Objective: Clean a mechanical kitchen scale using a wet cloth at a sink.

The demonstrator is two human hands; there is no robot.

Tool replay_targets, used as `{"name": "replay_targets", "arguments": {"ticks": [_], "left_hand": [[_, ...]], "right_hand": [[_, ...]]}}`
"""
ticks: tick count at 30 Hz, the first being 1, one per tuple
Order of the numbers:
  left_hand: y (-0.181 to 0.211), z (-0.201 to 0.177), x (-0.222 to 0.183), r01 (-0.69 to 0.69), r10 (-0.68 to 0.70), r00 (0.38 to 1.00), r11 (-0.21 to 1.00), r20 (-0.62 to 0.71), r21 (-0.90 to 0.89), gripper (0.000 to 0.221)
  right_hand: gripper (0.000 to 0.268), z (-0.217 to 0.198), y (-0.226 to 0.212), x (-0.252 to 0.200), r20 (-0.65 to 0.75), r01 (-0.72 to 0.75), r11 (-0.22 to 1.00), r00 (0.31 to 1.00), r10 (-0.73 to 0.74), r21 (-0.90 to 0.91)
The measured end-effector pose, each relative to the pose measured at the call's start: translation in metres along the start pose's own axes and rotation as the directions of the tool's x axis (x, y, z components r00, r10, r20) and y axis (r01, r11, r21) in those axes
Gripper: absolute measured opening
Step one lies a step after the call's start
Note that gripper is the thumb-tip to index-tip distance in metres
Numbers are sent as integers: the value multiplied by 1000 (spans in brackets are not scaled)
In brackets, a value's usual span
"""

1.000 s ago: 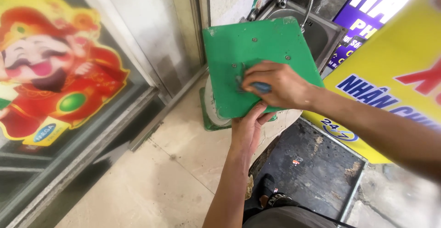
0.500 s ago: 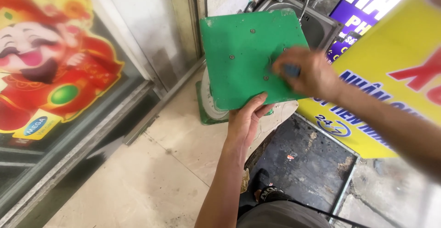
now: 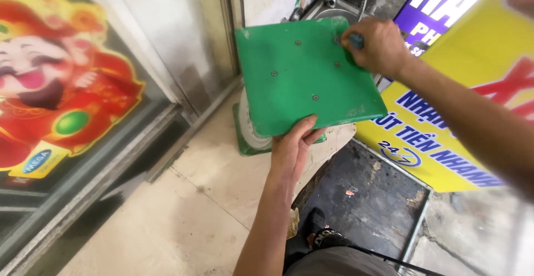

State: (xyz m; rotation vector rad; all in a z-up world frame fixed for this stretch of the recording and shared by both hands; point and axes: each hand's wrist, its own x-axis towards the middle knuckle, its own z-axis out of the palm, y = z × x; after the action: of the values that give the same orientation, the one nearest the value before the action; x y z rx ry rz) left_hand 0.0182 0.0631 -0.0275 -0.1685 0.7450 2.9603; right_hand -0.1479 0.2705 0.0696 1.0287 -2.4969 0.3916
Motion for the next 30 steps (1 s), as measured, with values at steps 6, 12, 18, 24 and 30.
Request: {"name": "replay_targets", "arguments": {"ticks": [6, 12, 18, 24, 30], "left_hand": [[5, 5, 4, -15, 15, 1000, 1000, -23, 20, 37], [-1, 3, 6, -14, 14, 1000, 1000, -16, 11, 35], [-1, 2, 3, -14, 14, 999, 1000, -30, 8, 35], [4, 3, 3, -35, 34, 999, 999, -23, -11, 39], [-2, 5, 3, -57, 58, 998, 998, -21, 11, 37]], "right_hand": [[11, 1, -15, 2, -11, -6, 1000, 1000, 6, 23], [10, -3, -64, 18, 28, 29, 995, 999, -32, 99], [10, 37, -43, 47, -54, 82, 971, 996, -72, 224], [13, 21, -112, 58, 28, 374, 816, 903, -429, 440], [7, 30, -107, 73, 28, 289, 866, 944, -328, 408]]}}
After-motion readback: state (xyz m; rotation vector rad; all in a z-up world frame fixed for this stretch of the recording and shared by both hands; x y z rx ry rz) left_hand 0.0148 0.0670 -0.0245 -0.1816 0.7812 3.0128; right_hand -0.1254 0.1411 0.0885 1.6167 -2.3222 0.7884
